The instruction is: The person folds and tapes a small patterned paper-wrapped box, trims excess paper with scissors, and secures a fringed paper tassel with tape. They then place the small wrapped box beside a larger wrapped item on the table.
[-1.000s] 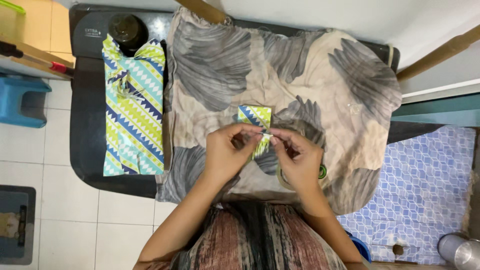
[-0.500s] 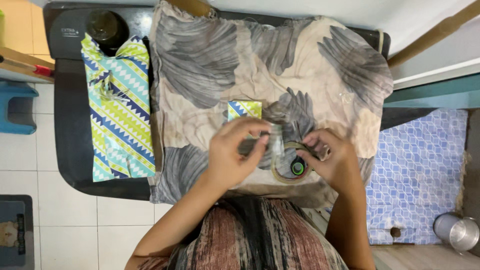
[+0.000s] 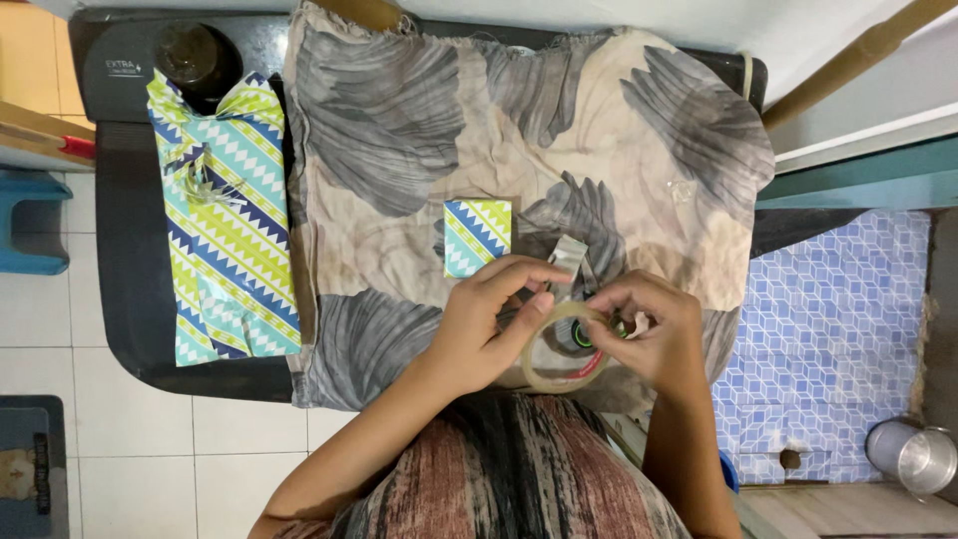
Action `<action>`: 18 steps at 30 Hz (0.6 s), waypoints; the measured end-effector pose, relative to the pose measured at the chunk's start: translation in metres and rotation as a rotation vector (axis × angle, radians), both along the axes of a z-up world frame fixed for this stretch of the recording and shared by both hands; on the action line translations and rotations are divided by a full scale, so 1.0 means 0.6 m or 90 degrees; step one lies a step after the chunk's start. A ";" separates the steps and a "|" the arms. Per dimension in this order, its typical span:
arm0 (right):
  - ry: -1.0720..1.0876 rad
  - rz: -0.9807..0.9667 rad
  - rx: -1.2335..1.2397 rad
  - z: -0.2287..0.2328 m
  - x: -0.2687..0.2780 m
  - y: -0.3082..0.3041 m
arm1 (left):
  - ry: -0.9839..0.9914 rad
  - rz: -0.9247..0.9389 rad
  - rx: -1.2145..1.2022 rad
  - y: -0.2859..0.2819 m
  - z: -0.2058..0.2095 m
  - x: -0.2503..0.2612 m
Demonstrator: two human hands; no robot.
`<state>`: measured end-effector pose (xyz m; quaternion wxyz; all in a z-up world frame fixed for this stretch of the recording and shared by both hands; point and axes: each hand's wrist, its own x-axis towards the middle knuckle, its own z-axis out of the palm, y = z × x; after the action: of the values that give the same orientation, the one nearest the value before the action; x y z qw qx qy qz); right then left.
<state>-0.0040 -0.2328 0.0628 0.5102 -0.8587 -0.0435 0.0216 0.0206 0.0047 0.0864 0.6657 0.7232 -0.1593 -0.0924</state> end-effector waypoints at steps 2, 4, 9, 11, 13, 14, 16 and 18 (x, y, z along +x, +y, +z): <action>-0.064 -0.005 0.081 0.002 -0.009 0.008 | -0.028 -0.010 -0.004 0.010 0.008 -0.003; -0.154 -0.028 0.115 0.004 -0.018 0.020 | -0.032 -0.021 -0.026 0.016 0.014 -0.003; -0.413 -0.047 0.095 0.006 -0.018 0.049 | -0.011 -0.031 -0.023 0.021 0.020 -0.011; -0.408 -0.039 0.114 0.010 -0.016 0.056 | 0.003 -0.036 -0.036 0.022 0.019 -0.014; -0.345 -0.025 0.167 0.014 -0.019 0.058 | -0.013 -0.031 -0.035 0.024 0.018 -0.016; -0.285 -0.017 0.209 0.016 -0.023 0.056 | -0.037 -0.024 -0.028 0.026 0.016 -0.017; -0.121 -0.016 0.326 0.015 -0.031 0.050 | -0.051 -0.012 -0.035 0.027 0.010 -0.020; 0.085 -0.030 0.472 0.005 -0.031 0.041 | -0.035 0.000 -0.062 0.025 -0.001 -0.021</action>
<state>-0.0227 -0.2084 0.0659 0.7882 -0.6134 0.0050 0.0484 0.0082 0.0197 0.0859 0.6954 0.6924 -0.1815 -0.0645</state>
